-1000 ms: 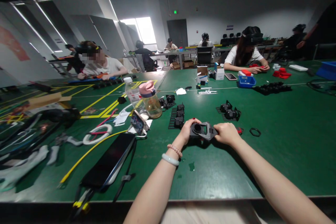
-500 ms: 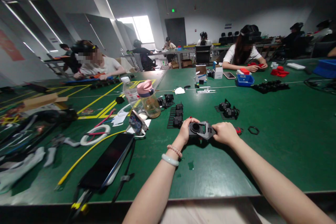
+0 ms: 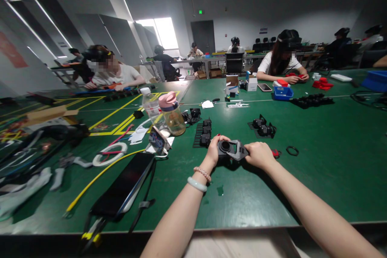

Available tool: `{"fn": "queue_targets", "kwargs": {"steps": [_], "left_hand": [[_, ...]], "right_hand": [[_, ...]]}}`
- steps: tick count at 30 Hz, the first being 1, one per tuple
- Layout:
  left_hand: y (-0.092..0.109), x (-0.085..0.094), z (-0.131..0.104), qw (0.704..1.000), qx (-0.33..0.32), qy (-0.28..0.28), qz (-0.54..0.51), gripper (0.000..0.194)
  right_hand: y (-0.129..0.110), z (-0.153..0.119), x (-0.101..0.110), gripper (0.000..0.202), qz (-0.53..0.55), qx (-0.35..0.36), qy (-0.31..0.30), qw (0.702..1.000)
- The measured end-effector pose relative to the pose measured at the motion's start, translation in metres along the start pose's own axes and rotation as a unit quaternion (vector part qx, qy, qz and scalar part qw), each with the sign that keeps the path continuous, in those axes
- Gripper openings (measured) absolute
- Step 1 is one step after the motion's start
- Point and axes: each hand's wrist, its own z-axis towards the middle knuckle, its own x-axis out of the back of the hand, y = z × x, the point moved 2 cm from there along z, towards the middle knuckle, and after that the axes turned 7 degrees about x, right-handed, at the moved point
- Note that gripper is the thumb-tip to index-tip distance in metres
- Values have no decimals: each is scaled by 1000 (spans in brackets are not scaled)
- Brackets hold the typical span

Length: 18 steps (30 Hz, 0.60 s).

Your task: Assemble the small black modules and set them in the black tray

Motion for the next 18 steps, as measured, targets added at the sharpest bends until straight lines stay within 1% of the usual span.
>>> {"fn": "queue_targets", "kwargs": {"steps": [4,9,13,18], "left_hand": [[0,1,0,999,-16,33,30,40],[0,2,-1,992,-68,89,53,40],[-1,2,1,989,-89,96,63,40],[-5,4,5,987,-105,86,79,38]], "right_hand": [[-3,0,1,24,4,-11,-6,1000],[-5,0,2,27,8,-23,-18,1000],[-4,1,1,26,8,-24,-21,999],[4,2,-2,25,1,-10,0,1000]]}}
